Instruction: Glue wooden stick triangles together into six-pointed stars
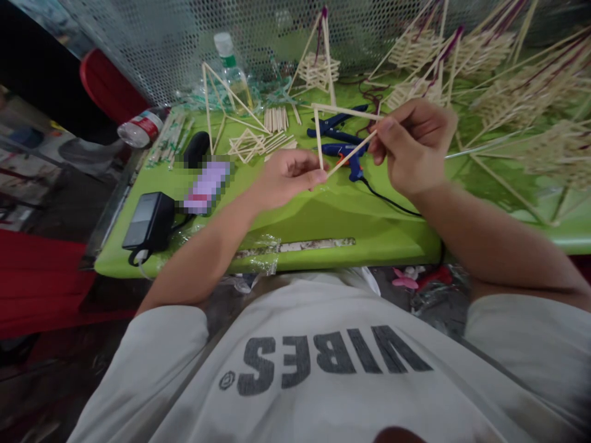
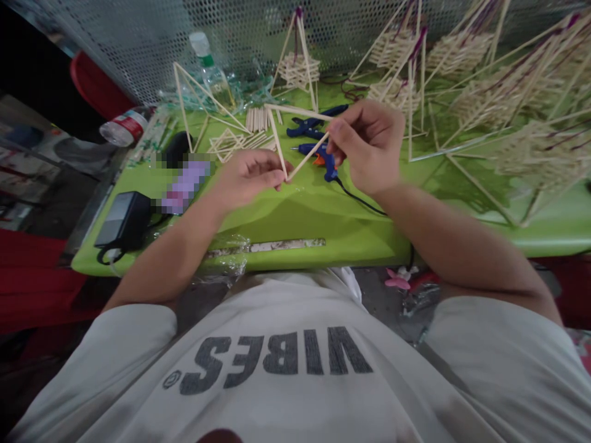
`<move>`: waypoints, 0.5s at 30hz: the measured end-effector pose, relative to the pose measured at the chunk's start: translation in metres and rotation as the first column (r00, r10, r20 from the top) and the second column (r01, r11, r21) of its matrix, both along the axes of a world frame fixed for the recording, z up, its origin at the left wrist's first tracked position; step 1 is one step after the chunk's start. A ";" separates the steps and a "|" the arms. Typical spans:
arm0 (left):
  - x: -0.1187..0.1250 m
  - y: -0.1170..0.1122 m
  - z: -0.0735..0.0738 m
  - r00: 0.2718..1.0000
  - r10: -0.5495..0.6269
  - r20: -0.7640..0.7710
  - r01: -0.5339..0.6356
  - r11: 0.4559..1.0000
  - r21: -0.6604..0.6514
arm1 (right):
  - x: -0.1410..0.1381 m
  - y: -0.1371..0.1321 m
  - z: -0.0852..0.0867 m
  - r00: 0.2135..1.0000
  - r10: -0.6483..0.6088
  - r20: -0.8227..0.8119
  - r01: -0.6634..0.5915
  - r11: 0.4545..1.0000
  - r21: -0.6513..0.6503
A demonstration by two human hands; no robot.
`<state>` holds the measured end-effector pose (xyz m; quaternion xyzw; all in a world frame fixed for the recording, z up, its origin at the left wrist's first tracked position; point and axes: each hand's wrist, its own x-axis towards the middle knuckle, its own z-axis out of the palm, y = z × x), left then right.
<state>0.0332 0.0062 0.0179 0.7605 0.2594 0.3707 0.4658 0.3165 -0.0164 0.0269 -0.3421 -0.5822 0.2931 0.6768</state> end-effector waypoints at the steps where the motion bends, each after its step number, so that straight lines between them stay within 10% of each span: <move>1: 0.001 -0.002 -0.001 0.999 0.000 -0.036 0.000 1.000 0.000 | -0.001 0.000 0.000 1.000 -0.003 0.006 0.003 1.000 -0.012; 15: -0.004 0.006 -0.008 0.984 0.139 -0.114 -0.123 0.983 0.134 | 0.005 0.003 -0.002 0.991 0.015 0.134 -0.007 0.998 -0.062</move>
